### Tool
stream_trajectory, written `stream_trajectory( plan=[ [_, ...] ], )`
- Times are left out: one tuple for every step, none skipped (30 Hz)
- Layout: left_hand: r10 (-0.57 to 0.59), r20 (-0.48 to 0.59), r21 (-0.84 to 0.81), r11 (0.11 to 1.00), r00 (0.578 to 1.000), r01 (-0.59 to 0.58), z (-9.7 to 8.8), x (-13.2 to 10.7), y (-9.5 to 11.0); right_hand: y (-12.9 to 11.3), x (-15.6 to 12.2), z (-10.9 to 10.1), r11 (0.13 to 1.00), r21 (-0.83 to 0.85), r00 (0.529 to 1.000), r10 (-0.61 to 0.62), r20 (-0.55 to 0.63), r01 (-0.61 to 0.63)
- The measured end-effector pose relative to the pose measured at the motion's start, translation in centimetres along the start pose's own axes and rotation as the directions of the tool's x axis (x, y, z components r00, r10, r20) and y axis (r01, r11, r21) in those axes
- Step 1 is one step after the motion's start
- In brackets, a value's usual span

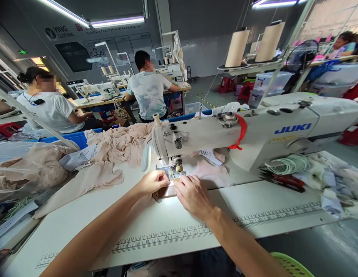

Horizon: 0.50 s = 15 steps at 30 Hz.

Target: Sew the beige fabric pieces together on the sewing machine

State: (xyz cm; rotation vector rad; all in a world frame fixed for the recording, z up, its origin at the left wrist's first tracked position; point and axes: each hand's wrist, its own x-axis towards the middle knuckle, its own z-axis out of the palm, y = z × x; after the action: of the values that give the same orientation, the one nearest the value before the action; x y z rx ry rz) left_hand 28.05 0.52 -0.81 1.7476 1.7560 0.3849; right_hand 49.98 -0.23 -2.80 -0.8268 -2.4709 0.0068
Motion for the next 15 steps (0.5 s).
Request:
stream_trajectory(
  plan=[
    [-0.008, 0.0, 0.006, 1.0, 1.0, 0.008, 0.0, -0.1, 0.1, -0.1, 0.0, 0.0, 1.0, -0.011, 1.0, 0.002, 0.014, -0.001],
    [-0.016, 0.001, 0.009, 1.0, 1.0, 0.016, 0.0, -0.1, 0.2, -0.1, 0.1, 0.0, 1.0, -0.023, 1.0, -0.001, 0.025, 0.002],
    [-0.023, 0.005, 0.008, 1.0, 1.0, 0.023, -0.1, -0.2, 0.4, -0.1, 0.1, 0.1, 0.999, -0.037, 0.999, -0.008, 0.035, 0.01],
    [-0.028, 0.01, 0.005, 1.0, 1.0, 0.028, -0.1, -0.3, 0.5, -0.1, 0.1, 0.2, 0.999, -0.05, 0.999, -0.018, 0.041, 0.02],
    [-0.034, 0.015, 0.003, 0.999, 0.999, 0.034, -0.2, -0.3, 0.7, -0.1, 0.2, 0.3, 0.998, -0.061, 0.998, -0.03, 0.047, 0.033],
    [-0.039, 0.02, 0.005, 0.999, 0.999, 0.039, -0.3, -0.4, 0.8, -0.1, 0.2, 0.4, 0.996, -0.072, 0.998, -0.042, 0.055, 0.046],
    [-0.043, 0.024, 0.013, 0.999, 0.999, 0.043, -0.3, -0.5, 0.9, 0.0, 0.2, 0.6, 0.995, -0.085, 0.997, -0.05, 0.065, 0.055],
    [-0.043, 0.024, 0.03, 0.999, 0.999, 0.042, -0.4, -0.6, 1.0, 0.0, 0.2, 0.7, 0.994, -0.097, 0.996, -0.053, 0.071, 0.06],
    [-0.03, 0.011, 0.058, 0.998, 0.999, 0.03, -0.4, -0.7, 1.1, -0.1, 0.3, 0.8, 0.992, -0.107, 0.996, -0.055, 0.071, 0.063],
    [0.003, -0.018, 0.103, 0.995, 1.0, -0.001, -0.3, -0.8, 1.2, -0.1, 0.3, 0.9, 0.991, -0.115, 0.996, -0.059, 0.068, 0.067],
    [0.058, -0.065, 0.167, 0.985, 0.996, -0.047, -0.2, -1.1, 1.1, -0.1, 0.3, 0.9, 0.99, -0.125, 0.996, -0.061, 0.063, 0.068],
    [0.141, -0.118, 0.25, 0.962, 0.983, -0.108, 0.0, -1.4, 1.1, -0.2, 0.3, 1.0, 0.989, -0.134, 0.996, -0.062, 0.057, 0.069],
    [0.246, -0.161, 0.343, 0.922, 0.956, -0.18, 0.3, -1.8, 1.0, -0.2, 0.3, 1.0, 0.988, -0.14, 0.997, -0.064, 0.052, 0.071],
    [0.362, -0.185, 0.43, 0.866, 0.914, -0.256, 0.7, -2.3, 0.9, -0.2, 0.3, 1.1, 0.987, -0.144, 0.997, -0.066, 0.049, 0.072],
    [0.471, -0.188, 0.5, 0.801, 0.862, -0.329, 1.1, -2.9, 0.7, -0.3, 0.3, 1.1, 0.987, -0.146, 0.997, -0.066, 0.046, 0.072]
  ],
)
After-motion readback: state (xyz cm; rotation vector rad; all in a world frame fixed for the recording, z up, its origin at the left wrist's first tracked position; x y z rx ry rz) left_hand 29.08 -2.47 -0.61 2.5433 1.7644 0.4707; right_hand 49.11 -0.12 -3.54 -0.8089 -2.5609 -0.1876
